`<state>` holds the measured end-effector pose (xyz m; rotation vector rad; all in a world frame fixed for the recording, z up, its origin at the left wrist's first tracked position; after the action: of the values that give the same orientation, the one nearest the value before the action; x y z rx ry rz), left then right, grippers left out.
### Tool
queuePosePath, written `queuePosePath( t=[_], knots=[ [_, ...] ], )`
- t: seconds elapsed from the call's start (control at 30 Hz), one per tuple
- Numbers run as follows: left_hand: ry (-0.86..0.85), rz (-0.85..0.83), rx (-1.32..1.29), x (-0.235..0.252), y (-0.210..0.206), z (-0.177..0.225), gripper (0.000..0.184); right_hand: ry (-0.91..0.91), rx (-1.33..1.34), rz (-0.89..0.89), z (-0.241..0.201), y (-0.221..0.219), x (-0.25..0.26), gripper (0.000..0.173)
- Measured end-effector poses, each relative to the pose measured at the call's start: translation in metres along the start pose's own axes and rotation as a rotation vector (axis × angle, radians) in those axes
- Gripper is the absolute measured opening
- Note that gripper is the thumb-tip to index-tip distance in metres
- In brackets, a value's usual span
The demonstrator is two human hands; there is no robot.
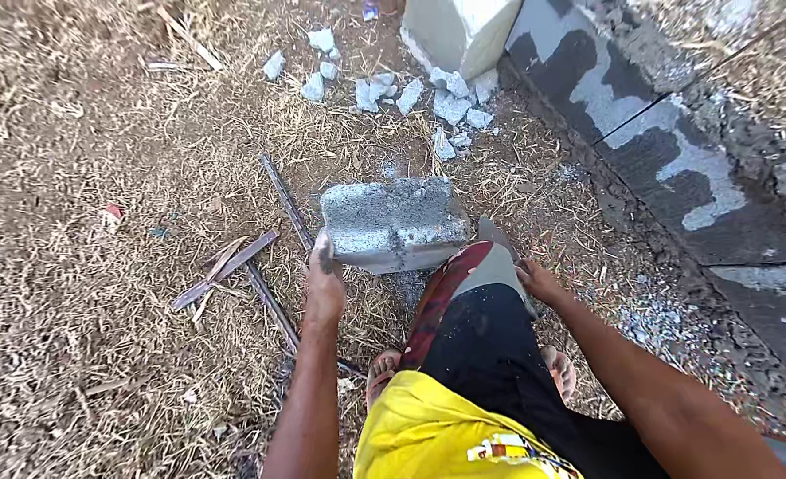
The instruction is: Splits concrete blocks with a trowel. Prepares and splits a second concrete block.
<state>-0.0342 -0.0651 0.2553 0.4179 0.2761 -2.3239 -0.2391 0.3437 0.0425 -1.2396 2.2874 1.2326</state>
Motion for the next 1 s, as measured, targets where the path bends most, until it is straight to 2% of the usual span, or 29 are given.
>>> queuePosePath(
  t=[0.1,0.17,0.23,0.3,0.33,0.4,0.47,0.53,0.6,0.67,0.7,0.73,0.8,0.83,0.9,1.0],
  knots=[
    [0.041,-0.008,0.014,-0.001,0.0,0.002,0.075,-0.028,0.114,0.049,-0.007,-0.009,-0.016,0.062],
    [0.087,-0.025,-0.035,-0.002,0.001,0.006,0.063,-0.089,0.296,0.108,-0.015,-0.014,-0.022,0.061],
    [0.144,-0.089,-0.093,0.0,0.004,0.009,0.053,-0.096,0.403,0.041,-0.025,-0.016,-0.023,0.055],
    [0.213,-0.192,-0.173,0.009,0.009,0.01,0.065,-0.146,0.256,-0.043,-0.032,-0.012,-0.02,0.064],
    [0.248,-0.236,-0.196,0.012,0.01,0.01,0.075,-0.192,0.126,-0.072,-0.037,-0.007,-0.019,0.062],
    [0.264,-0.304,-0.179,0.016,0.011,0.014,0.069,-0.287,-0.082,-0.098,-0.051,0.009,-0.02,0.056],
    [0.26,-0.372,-0.088,0.02,0.011,0.02,0.064,-0.343,-0.051,-0.009,-0.062,0.027,-0.024,0.051],
    [0.27,-0.461,-0.074,0.03,0.013,0.02,0.062,-0.339,0.131,0.145,-0.078,0.049,-0.033,0.044],
    [0.287,-0.533,-0.094,0.045,0.015,0.018,0.064,-0.282,0.35,0.299,-0.114,0.077,-0.047,0.033],
    [0.293,-0.607,-0.031,0.053,0.015,0.019,0.064,-0.126,0.633,0.443,-0.158,0.104,-0.069,0.023],
    [0.308,-0.605,-0.008,0.052,0.012,0.022,0.066,0.002,0.761,0.483,-0.18,0.114,-0.082,0.023],
    [0.339,-0.577,-0.017,0.049,0.009,0.023,0.063,0.136,0.852,0.478,-0.203,0.119,-0.097,0.032],
    [0.41,-0.457,-0.078,0.041,0.004,0.024,0.042,0.288,0.871,0.38,-0.246,0.119,-0.125,0.044],
    [0.44,-0.411,-0.088,0.038,0.001,0.026,0.033,0.312,0.84,0.354,-0.265,0.113,-0.137,0.043],
    [0.496,-0.368,-0.101,0.036,-0.001,0.028,0.026,0.34,0.732,0.314,-0.298,0.1,-0.157,0.03],
    [0.517,-0.395,-0.122,0.035,-0.004,0.032,0.025,0.386,0.535,0.238,-0.342,0.087,-0.168,0.027]
  ],
)
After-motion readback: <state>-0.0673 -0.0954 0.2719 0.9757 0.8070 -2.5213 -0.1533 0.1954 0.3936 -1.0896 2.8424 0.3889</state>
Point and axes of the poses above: each hand's wrist, its own x-axis towards the middle knuckle, its own y-axis out of the back of the hand, z = x × y, the point moved 4 cm from there along x, towards the middle knuckle, and after that the axes turned 15 degrees about y, right-handed, at the moved point
